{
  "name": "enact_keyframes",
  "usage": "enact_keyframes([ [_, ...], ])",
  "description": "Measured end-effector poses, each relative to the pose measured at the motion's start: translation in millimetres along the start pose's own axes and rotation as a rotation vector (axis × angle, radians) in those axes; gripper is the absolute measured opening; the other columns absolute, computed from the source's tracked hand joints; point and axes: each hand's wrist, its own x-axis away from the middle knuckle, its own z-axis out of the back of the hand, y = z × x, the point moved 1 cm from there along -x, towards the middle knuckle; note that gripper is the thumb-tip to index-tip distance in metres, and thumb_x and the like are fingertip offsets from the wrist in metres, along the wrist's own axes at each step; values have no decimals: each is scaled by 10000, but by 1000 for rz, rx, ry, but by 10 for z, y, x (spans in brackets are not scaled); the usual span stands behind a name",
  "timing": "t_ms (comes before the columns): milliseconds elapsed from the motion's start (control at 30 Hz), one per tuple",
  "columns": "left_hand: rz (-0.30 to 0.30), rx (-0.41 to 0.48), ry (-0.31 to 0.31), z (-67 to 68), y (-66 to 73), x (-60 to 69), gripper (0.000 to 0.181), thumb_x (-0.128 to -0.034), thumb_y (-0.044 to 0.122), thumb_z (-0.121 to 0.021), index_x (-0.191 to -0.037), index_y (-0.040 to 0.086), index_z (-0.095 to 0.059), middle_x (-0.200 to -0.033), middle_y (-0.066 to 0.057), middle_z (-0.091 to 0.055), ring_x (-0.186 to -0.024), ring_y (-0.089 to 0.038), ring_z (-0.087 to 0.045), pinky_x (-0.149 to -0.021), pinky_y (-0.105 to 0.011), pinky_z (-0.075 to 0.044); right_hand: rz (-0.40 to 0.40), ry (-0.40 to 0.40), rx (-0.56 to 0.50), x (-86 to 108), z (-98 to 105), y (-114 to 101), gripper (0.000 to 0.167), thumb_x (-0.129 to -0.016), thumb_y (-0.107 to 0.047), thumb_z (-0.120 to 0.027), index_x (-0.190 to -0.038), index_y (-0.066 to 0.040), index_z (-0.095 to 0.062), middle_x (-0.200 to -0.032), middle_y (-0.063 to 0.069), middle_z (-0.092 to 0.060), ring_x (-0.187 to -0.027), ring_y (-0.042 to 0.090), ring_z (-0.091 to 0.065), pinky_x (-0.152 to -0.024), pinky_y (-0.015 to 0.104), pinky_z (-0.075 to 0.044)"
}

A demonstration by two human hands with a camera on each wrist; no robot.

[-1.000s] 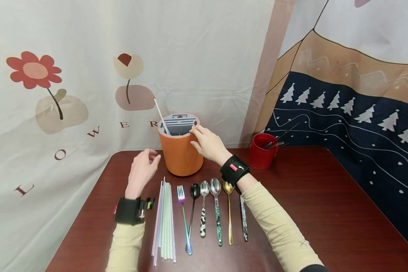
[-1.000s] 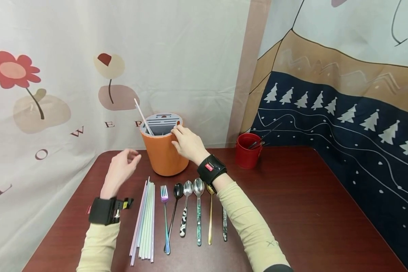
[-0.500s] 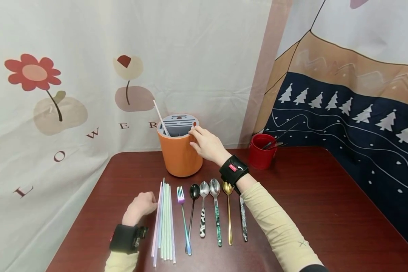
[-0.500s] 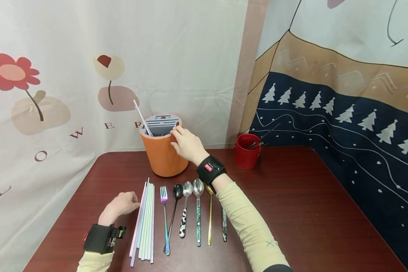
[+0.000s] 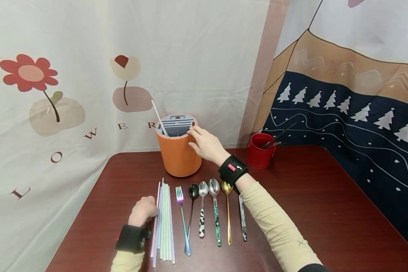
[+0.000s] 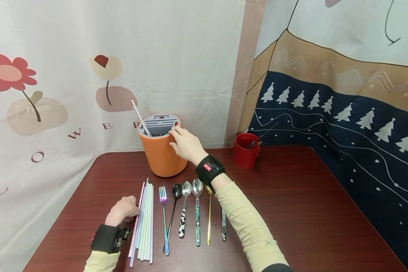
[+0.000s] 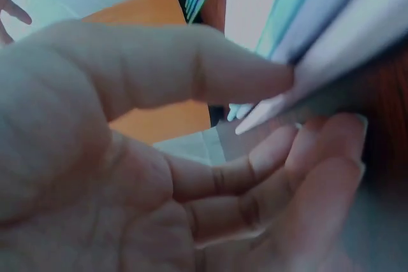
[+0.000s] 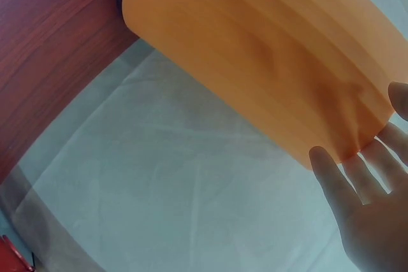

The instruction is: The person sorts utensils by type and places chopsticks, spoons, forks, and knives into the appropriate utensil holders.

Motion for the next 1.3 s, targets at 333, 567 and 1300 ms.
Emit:
enact_keyframes([
  [333,28,80,27,11,9,3,142,-795,33,-558,-667,34,-497,-611,-103,-529,-497,-201,-540,-445,-275,-389,-2,-6,-2,-1,30,-13,416,-970,-278,-538,-1357,-129,-499,-1441,72,-451,-1309,232,-477,-946,408,-499],
  [567,62,84,34,-8,-4,-12,136,-778,42,-566,-654,38,-510,-598,-95,-535,-482,-190,-537,-437,-270,-389,-6,-12,3,-8,25,-18,422,-971,-282,-536,-1363,-135,-492,-1444,66,-448,-1309,230,-477,-944,410,-502],
  [1300,54,26,-2,-13,34,13,141,-777,23,-559,-637,33,-544,-565,-79,-536,-457,-159,-514,-436,-257,-372,-10,-5,5,1,1,-11,423,-970,-280,-538,-1365,-137,-492,-1443,64,-450,-1296,238,-489,-923,421,-509],
])
